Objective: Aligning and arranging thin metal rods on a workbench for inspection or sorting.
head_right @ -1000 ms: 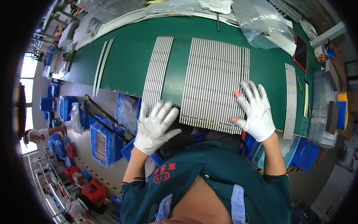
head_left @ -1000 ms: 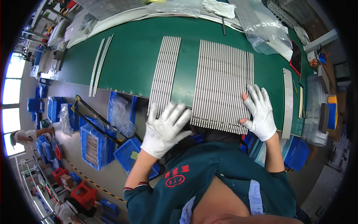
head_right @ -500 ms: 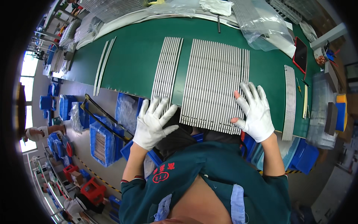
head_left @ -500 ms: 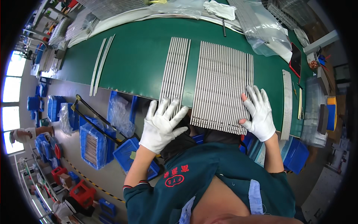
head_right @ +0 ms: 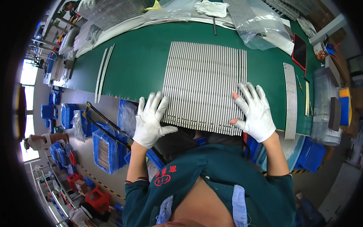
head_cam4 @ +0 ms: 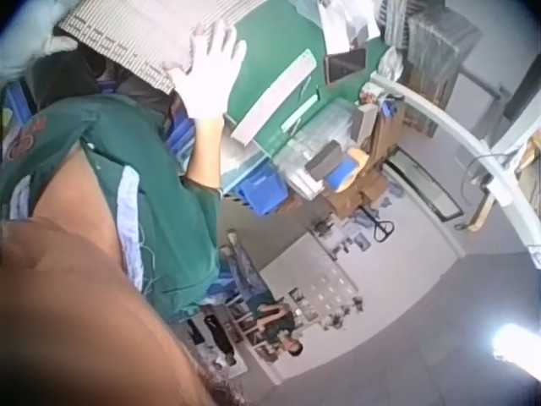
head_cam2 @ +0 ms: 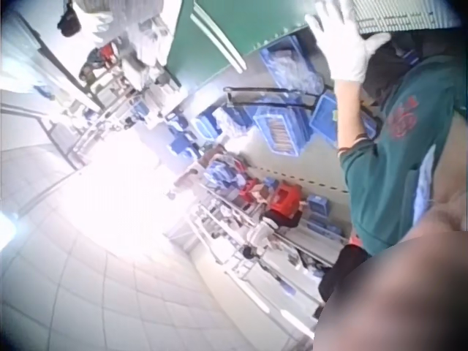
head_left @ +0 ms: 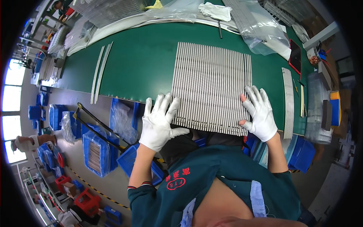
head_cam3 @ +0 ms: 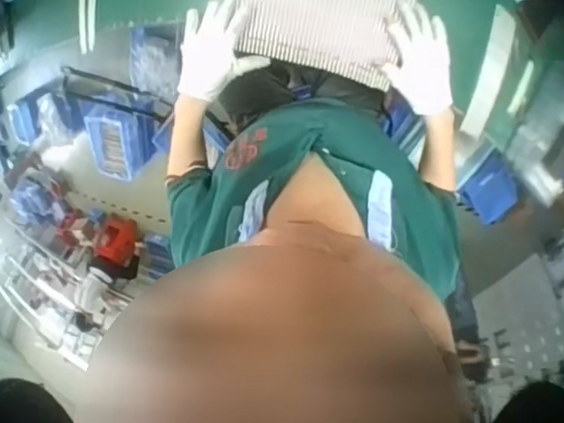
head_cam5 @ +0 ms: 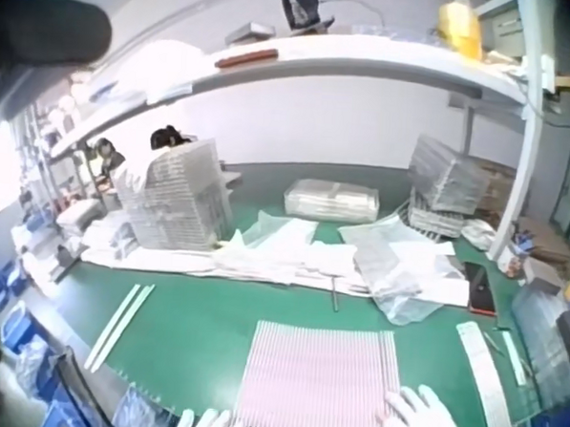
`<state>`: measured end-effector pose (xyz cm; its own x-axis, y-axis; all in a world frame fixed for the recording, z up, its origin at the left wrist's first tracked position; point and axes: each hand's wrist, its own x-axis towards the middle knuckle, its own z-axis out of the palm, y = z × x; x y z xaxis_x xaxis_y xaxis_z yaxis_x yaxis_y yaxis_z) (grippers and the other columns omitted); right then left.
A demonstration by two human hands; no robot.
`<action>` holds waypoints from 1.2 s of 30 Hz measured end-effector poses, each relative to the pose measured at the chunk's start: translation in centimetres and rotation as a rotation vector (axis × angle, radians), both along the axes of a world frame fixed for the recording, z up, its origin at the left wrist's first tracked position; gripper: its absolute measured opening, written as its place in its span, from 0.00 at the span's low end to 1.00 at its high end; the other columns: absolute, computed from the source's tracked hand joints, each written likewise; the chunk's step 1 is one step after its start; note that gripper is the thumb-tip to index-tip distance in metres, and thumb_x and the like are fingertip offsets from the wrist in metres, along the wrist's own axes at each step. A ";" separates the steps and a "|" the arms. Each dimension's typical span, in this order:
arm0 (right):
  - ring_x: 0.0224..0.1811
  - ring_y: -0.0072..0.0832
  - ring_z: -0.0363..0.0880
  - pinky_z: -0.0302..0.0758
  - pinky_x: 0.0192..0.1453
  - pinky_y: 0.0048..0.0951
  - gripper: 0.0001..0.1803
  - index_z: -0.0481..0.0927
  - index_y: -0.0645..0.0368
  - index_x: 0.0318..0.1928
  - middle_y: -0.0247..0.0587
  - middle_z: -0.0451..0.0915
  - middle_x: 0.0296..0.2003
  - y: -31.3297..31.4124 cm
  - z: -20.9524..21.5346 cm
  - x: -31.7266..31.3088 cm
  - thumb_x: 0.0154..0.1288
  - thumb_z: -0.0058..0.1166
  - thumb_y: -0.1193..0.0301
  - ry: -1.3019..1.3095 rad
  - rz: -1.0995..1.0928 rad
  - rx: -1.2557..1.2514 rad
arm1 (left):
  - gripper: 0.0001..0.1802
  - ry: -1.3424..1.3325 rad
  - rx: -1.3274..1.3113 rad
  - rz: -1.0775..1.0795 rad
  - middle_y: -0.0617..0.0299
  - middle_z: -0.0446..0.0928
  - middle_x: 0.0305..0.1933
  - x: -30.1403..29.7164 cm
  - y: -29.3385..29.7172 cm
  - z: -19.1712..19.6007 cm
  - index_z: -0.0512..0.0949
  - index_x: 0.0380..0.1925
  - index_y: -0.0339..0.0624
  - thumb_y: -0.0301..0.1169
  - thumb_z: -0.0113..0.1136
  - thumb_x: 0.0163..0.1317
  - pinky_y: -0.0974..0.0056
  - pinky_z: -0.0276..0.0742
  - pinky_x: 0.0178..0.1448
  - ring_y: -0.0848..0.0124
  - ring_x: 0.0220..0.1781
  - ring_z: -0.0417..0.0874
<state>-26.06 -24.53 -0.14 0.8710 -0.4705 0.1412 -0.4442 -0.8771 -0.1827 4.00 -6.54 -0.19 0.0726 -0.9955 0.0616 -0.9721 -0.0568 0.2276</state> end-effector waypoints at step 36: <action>0.68 0.54 0.65 0.52 0.73 0.62 0.38 0.68 0.54 0.67 0.56 0.67 0.66 0.0 1.0 -0.9 0.69 0.36 0.39 -0.046 0.056 0.084 | 0.41 0.527 -0.079 -0.583 0.50 0.62 0.73 -5.8 -7.6 0.4 0.61 0.71 0.44 0.55 0.56 0.63 0.49 0.50 0.78 0.54 0.76 0.60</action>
<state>-26.96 -24.51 0.81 0.8896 -0.4335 0.1437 -0.3848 -0.8809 -0.2756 -1.83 -14.10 0.24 -0.4201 -0.8762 0.2363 -0.6031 0.4641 0.6487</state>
